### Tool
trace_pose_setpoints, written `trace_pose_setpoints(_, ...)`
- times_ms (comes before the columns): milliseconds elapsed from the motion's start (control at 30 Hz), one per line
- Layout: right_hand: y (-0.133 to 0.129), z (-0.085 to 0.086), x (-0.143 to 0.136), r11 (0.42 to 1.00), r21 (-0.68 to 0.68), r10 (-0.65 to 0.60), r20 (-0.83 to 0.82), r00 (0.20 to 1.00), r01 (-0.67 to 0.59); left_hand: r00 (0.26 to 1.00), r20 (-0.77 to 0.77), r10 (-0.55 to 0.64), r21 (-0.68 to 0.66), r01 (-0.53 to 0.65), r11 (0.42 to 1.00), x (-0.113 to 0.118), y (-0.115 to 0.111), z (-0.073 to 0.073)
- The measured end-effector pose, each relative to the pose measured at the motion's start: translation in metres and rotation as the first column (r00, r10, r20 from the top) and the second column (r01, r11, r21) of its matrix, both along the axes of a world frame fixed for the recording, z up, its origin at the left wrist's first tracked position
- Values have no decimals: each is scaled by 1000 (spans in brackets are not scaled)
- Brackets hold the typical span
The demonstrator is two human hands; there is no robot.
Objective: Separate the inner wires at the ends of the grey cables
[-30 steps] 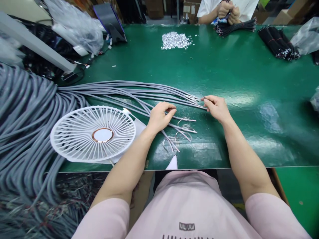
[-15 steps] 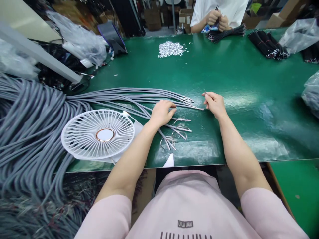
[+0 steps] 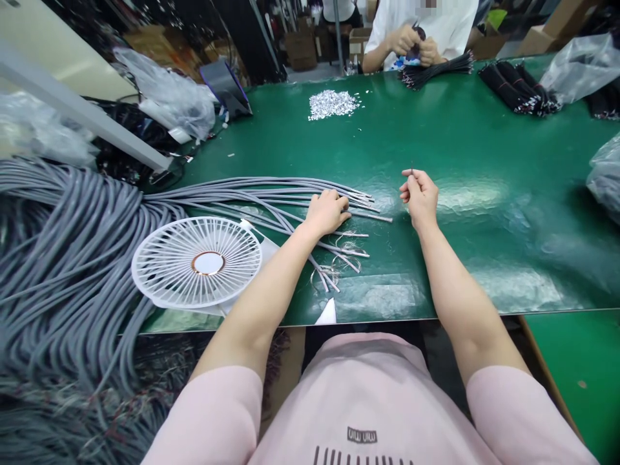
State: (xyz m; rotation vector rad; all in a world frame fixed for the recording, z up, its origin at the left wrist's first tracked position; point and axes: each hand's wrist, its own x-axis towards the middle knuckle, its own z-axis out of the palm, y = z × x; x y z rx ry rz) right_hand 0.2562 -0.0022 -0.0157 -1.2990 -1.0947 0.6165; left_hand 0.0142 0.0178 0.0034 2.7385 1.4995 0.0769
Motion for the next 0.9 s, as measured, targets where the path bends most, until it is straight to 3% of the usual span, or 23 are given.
trace_pose_setpoints(233,2,-4,-2,999,-21,42,-27,999,-43,991,130,10,-103,4,995,-8,-7,9)
trace_pose_setpoints(400,5,-11,-3,991,-84,103,19,994,-101,946,314,-84,-47,104,993,-21,-9,5)
trace_pose_setpoints(533,4,-13,-3,985,-114,140,81,987,-131,898,427,-105,-35,133,991,-18,-7,1)
trace_pose_setpoints(700,2,-14,-4,978,-143,177,179,968,-153,826,547,-132,-12,166,986,-14,-5,10)
trace_pose_setpoints(900,5,-17,-7,970,-159,220,274,936,-182,703,706,-85,56,65,996,-19,-13,15)
